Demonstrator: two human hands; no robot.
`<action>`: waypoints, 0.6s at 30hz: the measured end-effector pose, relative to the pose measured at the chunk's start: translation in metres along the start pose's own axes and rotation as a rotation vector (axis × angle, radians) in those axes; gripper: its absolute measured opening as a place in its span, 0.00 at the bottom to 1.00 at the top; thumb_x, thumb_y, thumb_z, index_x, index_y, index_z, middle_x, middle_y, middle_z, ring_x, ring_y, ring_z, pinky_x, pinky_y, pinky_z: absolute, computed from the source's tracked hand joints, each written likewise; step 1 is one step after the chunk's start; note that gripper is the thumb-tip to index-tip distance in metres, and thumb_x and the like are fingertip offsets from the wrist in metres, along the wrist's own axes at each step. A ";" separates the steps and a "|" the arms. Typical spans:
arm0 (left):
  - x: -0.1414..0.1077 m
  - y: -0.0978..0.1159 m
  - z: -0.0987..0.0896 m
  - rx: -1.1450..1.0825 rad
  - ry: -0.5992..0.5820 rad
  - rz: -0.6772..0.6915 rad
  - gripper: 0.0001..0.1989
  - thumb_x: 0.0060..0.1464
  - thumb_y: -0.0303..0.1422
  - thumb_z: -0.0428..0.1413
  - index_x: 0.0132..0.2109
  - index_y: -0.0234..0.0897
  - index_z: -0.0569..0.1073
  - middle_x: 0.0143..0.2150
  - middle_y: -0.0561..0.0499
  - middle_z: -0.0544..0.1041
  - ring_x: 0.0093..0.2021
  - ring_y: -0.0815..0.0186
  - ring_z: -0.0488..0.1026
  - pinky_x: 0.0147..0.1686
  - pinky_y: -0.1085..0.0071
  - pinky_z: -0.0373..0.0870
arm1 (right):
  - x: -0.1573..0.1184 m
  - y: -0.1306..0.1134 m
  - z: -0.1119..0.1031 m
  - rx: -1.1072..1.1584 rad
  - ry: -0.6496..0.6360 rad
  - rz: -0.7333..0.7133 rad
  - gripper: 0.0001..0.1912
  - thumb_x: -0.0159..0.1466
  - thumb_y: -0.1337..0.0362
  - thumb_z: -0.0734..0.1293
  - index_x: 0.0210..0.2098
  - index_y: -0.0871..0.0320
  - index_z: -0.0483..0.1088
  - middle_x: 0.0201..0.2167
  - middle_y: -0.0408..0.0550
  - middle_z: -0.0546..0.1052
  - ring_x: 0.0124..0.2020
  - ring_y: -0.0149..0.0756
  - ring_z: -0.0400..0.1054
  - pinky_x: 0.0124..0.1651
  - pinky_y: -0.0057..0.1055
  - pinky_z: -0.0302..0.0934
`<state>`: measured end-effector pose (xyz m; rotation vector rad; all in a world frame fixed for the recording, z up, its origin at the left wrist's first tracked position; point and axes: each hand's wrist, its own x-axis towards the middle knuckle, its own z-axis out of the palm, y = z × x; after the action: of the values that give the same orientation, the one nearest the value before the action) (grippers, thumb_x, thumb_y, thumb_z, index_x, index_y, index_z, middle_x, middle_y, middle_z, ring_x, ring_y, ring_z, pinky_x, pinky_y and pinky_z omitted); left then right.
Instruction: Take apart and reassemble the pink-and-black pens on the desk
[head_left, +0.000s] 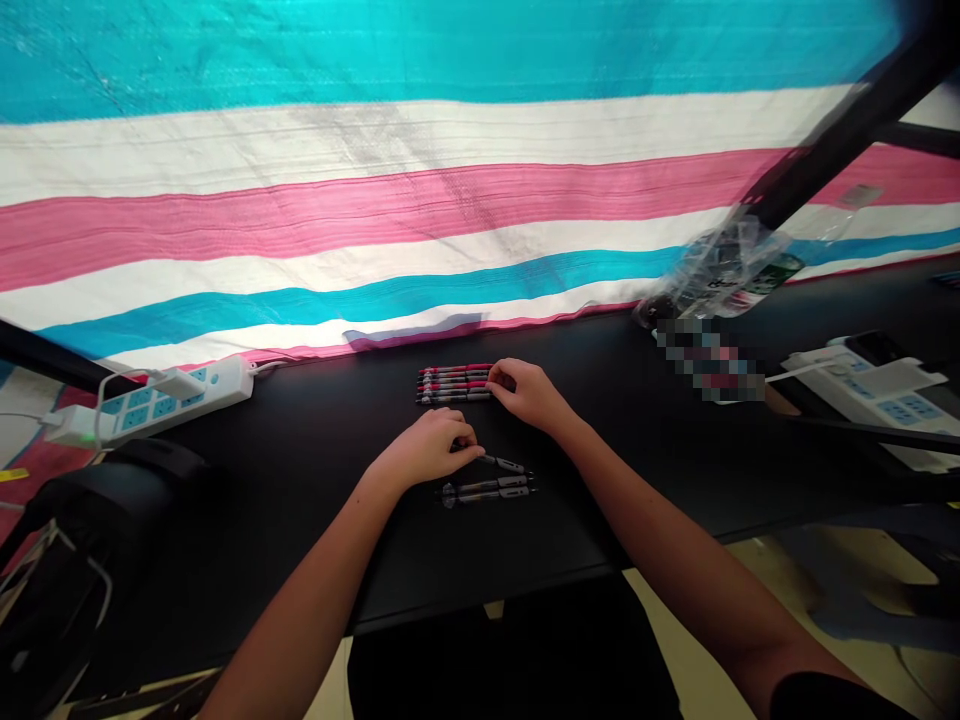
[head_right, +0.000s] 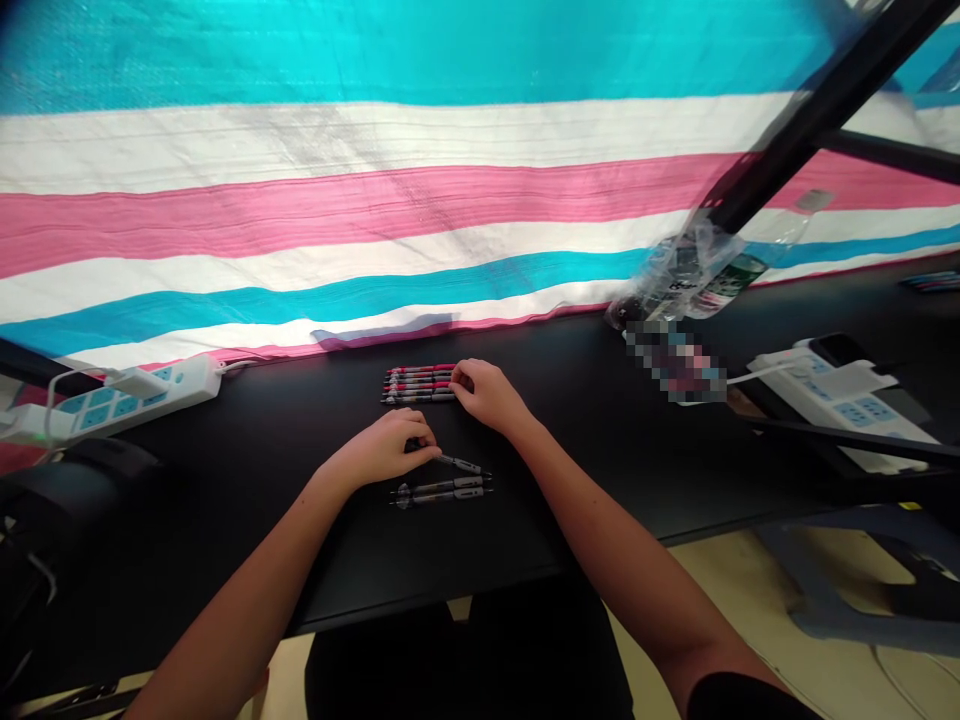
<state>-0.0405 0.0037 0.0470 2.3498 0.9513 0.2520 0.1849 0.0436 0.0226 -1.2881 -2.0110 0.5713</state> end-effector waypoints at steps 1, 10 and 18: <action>0.000 -0.001 -0.001 0.005 0.008 -0.004 0.11 0.61 0.41 0.59 0.39 0.40 0.81 0.39 0.47 0.75 0.41 0.59 0.72 0.44 0.63 0.67 | 0.000 0.000 0.000 0.002 0.004 0.001 0.03 0.63 0.67 0.66 0.31 0.56 0.69 0.29 0.45 0.73 0.31 0.36 0.66 0.37 0.33 0.60; 0.001 -0.010 -0.006 0.024 0.132 -0.078 0.06 0.64 0.36 0.55 0.40 0.39 0.74 0.39 0.48 0.77 0.41 0.59 0.73 0.43 0.65 0.67 | 0.000 -0.002 -0.001 0.058 0.031 0.007 0.07 0.66 0.62 0.64 0.34 0.57 0.72 0.30 0.46 0.76 0.30 0.36 0.67 0.36 0.33 0.60; -0.004 -0.024 -0.025 -0.004 0.351 -0.223 0.09 0.68 0.37 0.47 0.41 0.40 0.69 0.37 0.49 0.77 0.37 0.60 0.74 0.37 0.68 0.64 | -0.003 -0.011 -0.003 0.242 -0.151 0.095 0.25 0.69 0.49 0.61 0.23 0.58 0.72 0.20 0.44 0.73 0.23 0.33 0.63 0.30 0.31 0.56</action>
<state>-0.0671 0.0259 0.0538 2.2113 1.3654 0.5883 0.1816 0.0367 0.0311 -1.2277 -1.9360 0.9513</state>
